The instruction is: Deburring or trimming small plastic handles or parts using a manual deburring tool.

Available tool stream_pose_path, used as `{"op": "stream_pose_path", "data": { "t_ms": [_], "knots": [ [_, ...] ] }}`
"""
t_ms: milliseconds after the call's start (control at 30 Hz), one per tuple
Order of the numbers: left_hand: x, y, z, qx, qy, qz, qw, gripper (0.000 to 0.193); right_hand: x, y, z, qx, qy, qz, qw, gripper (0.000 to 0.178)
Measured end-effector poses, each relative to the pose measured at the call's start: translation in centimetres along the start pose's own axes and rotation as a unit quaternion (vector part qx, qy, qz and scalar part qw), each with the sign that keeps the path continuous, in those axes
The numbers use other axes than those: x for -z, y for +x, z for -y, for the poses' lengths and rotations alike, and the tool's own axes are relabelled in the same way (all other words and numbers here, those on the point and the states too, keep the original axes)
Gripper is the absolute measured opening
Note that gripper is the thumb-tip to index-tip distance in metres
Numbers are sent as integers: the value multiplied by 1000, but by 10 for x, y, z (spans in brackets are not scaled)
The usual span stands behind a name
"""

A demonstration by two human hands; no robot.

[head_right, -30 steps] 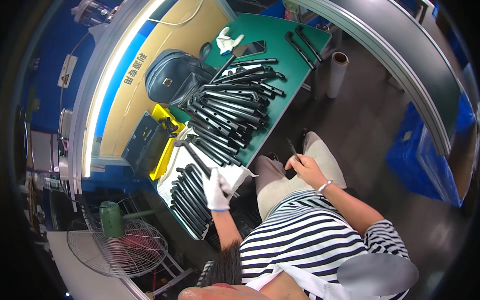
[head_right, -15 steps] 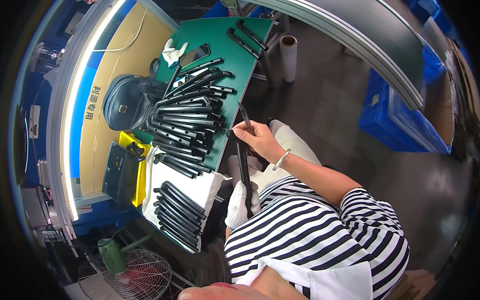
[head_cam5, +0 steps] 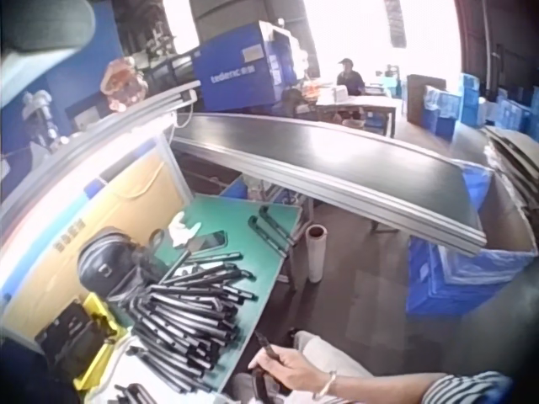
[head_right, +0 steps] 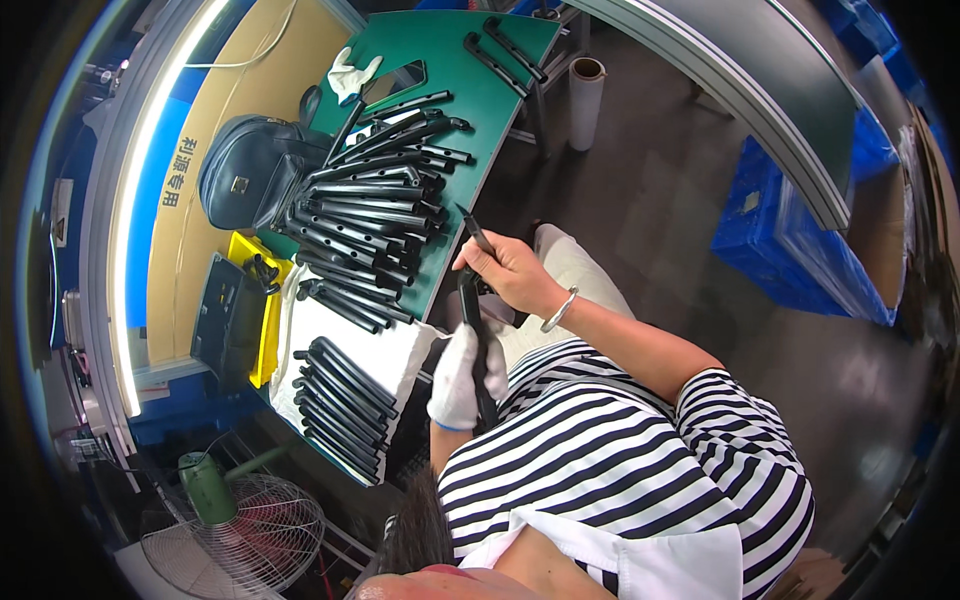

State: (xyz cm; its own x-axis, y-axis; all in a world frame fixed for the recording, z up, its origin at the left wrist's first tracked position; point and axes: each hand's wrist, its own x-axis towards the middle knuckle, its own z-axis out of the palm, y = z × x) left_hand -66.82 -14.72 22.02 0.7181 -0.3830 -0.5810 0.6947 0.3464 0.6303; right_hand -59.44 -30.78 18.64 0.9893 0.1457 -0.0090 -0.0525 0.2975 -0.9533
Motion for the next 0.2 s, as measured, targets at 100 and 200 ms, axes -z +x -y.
{"op": "stream_pose_path", "data": {
  "t_ms": [100, 200],
  "knots": [
    [6, 13, -12, 36, -73, 51, 995, 41, -2, 0, 6, -77, 84, 23, 993, 30],
    [13, 16, -13, 49, -120, 106, 986, 46, 5, 1, 7, 17, -20, 0, 1000, 32]
  ]
}}
